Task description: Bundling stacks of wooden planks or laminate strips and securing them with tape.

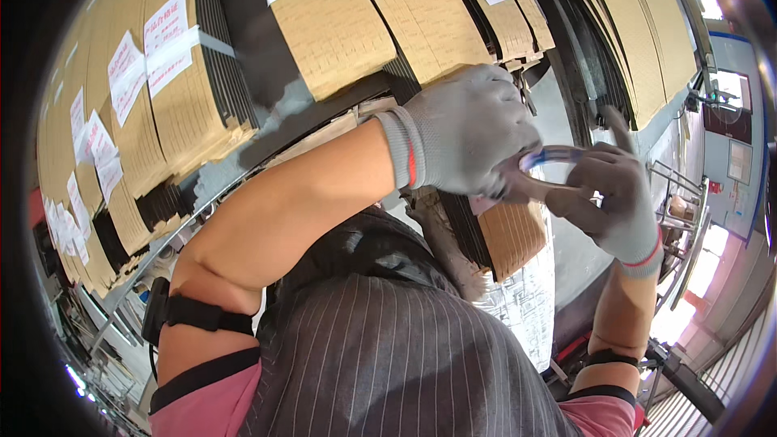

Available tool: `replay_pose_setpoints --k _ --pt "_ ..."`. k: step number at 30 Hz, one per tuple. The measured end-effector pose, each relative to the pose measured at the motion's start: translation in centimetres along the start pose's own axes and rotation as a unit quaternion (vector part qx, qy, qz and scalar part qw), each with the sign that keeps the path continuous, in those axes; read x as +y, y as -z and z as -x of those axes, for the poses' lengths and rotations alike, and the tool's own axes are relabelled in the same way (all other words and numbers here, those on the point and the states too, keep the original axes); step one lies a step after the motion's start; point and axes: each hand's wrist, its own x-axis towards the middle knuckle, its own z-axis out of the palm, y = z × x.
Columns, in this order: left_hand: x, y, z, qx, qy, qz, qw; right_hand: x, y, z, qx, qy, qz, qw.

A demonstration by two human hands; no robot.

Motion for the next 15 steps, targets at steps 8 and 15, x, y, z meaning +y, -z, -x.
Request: replay_pose_setpoints --k 8,15 --pt "0.5 1.0 -0.3 -0.092 -0.086 -0.099 0.987 5.7 -4.7 -1.0 0.074 -0.128 -0.014 0.989" --pt "0.2 0.2 0.2 -0.066 -0.082 -0.197 0.975 4.6 -5.4 -2.7 0.062 -0.1 0.106 0.987"
